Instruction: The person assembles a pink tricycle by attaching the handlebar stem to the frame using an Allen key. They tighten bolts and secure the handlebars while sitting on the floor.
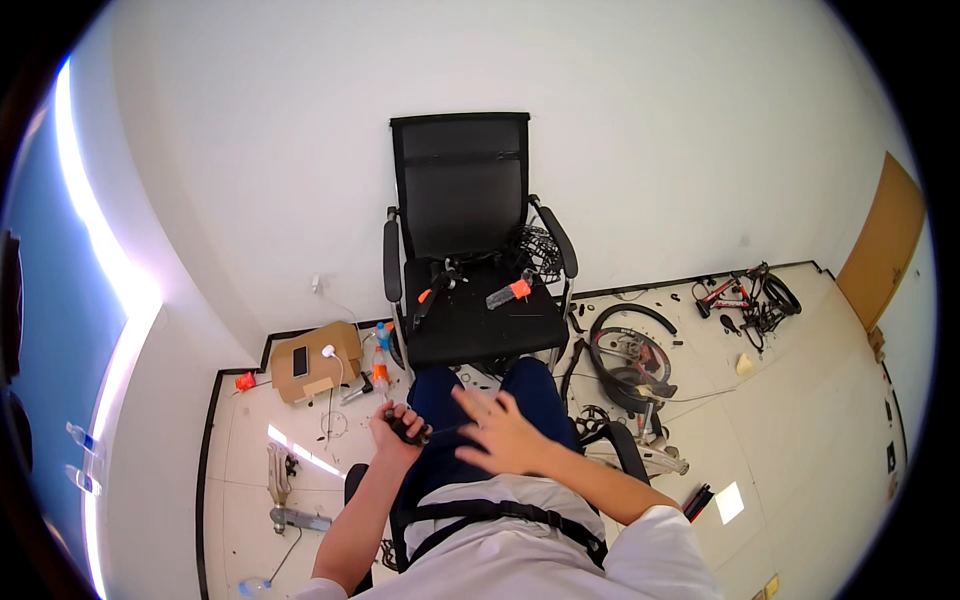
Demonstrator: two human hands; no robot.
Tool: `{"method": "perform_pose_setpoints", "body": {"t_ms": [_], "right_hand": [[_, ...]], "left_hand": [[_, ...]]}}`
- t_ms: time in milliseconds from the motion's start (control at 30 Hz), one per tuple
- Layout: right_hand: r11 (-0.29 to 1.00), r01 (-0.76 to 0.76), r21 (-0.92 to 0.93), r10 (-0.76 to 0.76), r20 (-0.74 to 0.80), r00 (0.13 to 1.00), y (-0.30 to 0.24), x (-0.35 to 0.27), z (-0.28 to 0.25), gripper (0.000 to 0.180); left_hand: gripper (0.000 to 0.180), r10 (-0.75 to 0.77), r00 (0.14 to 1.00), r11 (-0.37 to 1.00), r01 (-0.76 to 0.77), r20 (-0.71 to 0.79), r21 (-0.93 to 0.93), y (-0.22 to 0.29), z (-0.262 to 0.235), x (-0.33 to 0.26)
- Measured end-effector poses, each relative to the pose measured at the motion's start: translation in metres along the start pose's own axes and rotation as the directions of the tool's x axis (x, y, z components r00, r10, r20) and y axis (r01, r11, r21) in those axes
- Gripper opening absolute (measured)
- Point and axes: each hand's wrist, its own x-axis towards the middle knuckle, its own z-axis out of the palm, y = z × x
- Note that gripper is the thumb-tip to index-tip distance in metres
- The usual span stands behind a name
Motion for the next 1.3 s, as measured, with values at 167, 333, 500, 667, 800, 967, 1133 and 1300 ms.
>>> {"method": "perform_pose_setpoints", "body": {"t_ms": [167,333,500,667,800,967,1133,1300], "right_hand": [[0.988,-0.114,0.104,0.125,-0.112,0.986,0.019,0.06,0.015,0.043],[0.965,0.211,0.156,-0.195,-0.113,0.974,-0.067,0.069,0.018,0.032],[0.985,0.066,0.161,-0.071,0.02,0.997,-0.044,0.0,0.016,0.03],[0.987,-0.141,0.073,0.148,-0.092,0.985,0.019,0.018,0.023,0.037],[0.982,0.037,0.187,-0.019,-0.097,0.995,-0.013,0.063,0.03,0.033],[0.978,0.163,0.129,-0.128,-0.245,0.961,-0.047,0.038,0.043,0.029],[0.95,0.182,0.255,-0.13,-0.209,0.969,-0.015,0.017,0.061,0.028],[0.927,0.177,0.329,-0.133,-0.153,0.979,-0.01,0.01,0.059,0.025]], "left_hand": [[0.035,-0.135,0.988,0.986,0.127,0.073,0.11,-0.03,0.003,0.0],[0.036,0.024,0.998,0.988,-0.033,-0.059,-0.151,-0.029,-0.03,0.017],[0.035,0.026,1.0,0.998,-0.027,-0.013,-0.054,0.01,0.012,-0.007],[0.037,-0.086,0.996,0.996,0.086,-0.014,0.038,-0.006,0.015,-0.009],[0.035,-0.05,0.989,0.999,0.052,-0.139,0.014,-0.021,0.024,-0.013],[0.034,0.003,0.996,0.998,-0.009,0.087,0.068,-0.006,-0.025,0.025],[0.036,-0.081,0.991,0.993,0.09,-0.106,0.08,-0.003,0.01,-0.007],[0.035,-0.172,0.972,0.973,0.194,-0.161,0.128,-0.014,0.01,-0.011]]}}
